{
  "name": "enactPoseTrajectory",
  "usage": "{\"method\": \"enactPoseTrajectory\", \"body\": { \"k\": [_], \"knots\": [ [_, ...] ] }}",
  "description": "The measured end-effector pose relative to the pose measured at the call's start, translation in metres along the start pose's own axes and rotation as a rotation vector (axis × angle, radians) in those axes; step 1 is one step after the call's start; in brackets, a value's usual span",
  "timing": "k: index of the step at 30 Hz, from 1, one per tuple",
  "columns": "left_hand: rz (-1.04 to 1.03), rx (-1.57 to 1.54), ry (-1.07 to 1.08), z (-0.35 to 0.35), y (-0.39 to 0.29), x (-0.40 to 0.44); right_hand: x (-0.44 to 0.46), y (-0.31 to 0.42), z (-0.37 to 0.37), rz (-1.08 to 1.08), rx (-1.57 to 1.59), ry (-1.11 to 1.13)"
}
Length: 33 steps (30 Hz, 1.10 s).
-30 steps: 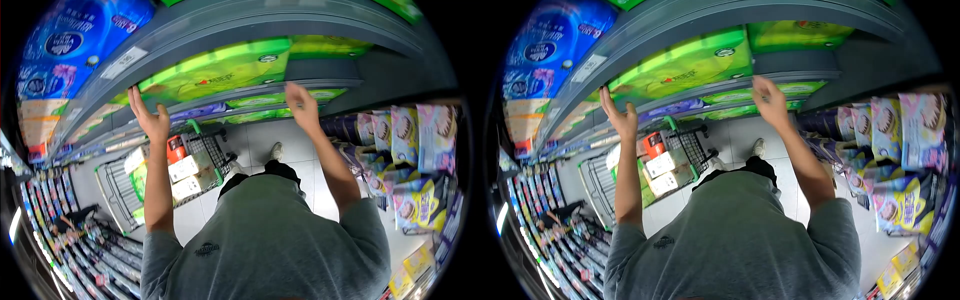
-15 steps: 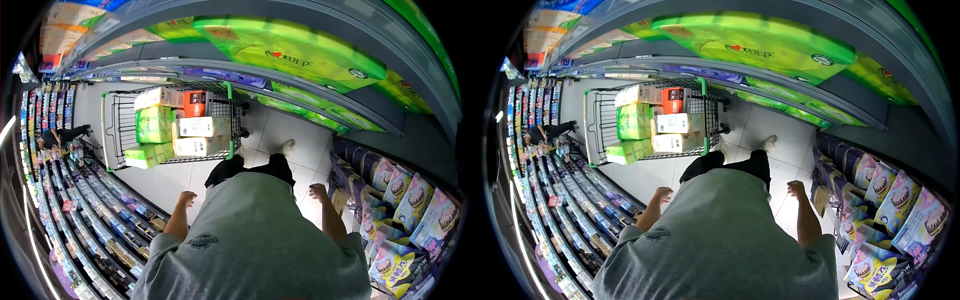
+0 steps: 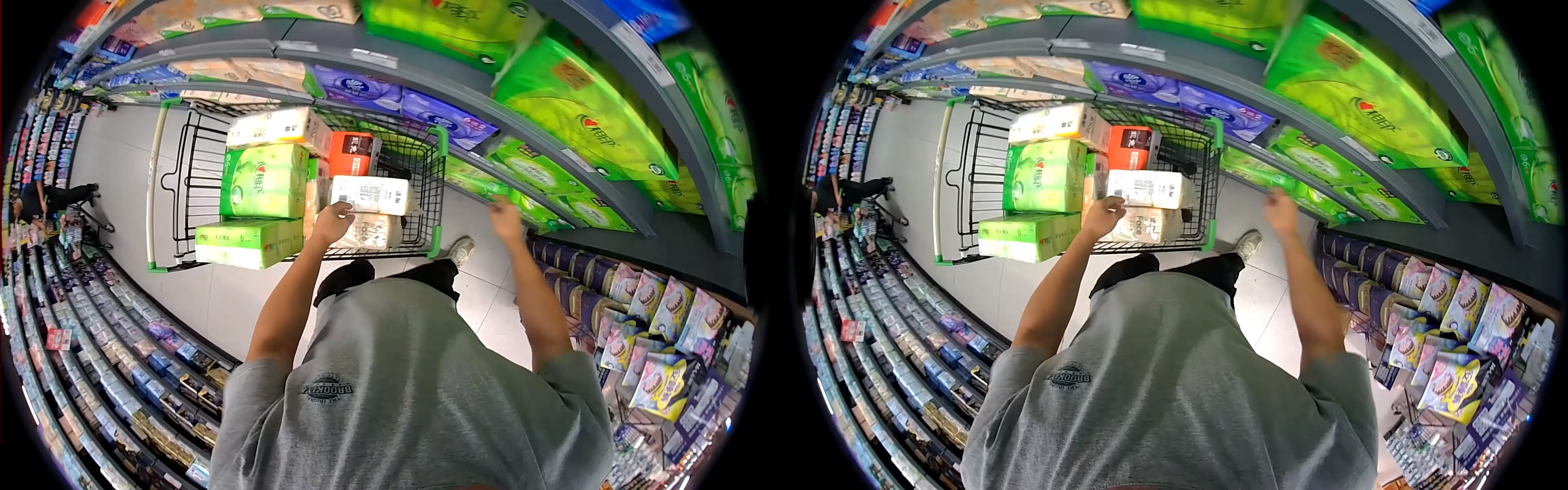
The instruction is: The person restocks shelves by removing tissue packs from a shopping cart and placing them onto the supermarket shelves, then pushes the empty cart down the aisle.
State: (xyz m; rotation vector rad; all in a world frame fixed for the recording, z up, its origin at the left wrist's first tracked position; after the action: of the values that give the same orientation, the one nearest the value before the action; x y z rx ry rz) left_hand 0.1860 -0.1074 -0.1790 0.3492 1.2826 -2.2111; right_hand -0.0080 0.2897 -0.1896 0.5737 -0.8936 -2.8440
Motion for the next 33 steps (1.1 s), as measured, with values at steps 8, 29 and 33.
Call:
{"method": "enactPoseTrajectory", "body": {
  "k": [8, 29, 33],
  "knots": [
    [-0.409, 0.278, 0.228, -0.026, 0.123, -0.026, -0.025, 0.208, -0.152, 0.388, -0.636, -0.041],
    [-0.109, 0.298, 0.407, 0.046, 0.115, -0.051, -0.010, 0.227, -0.211, 0.520, -0.660, 0.224],
    [-0.035, 0.193, 0.261, 0.056, 0.118, -0.051, -0.007, 0.253, -0.196, 0.647, -0.491, 0.249]
  ]
}}
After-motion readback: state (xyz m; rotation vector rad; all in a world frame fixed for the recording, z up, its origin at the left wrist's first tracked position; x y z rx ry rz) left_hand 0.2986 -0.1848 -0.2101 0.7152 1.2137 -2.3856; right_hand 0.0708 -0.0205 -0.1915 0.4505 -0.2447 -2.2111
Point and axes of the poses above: each hand's wrist, its own x-axis towards the middle knuckle, its own z-axis out of the back of the hand, y = z × x, the point moved 10 cm from there along x, towards the middle knuckle, and after that the axes turned 1 degree about z, right-handed, at the moved point
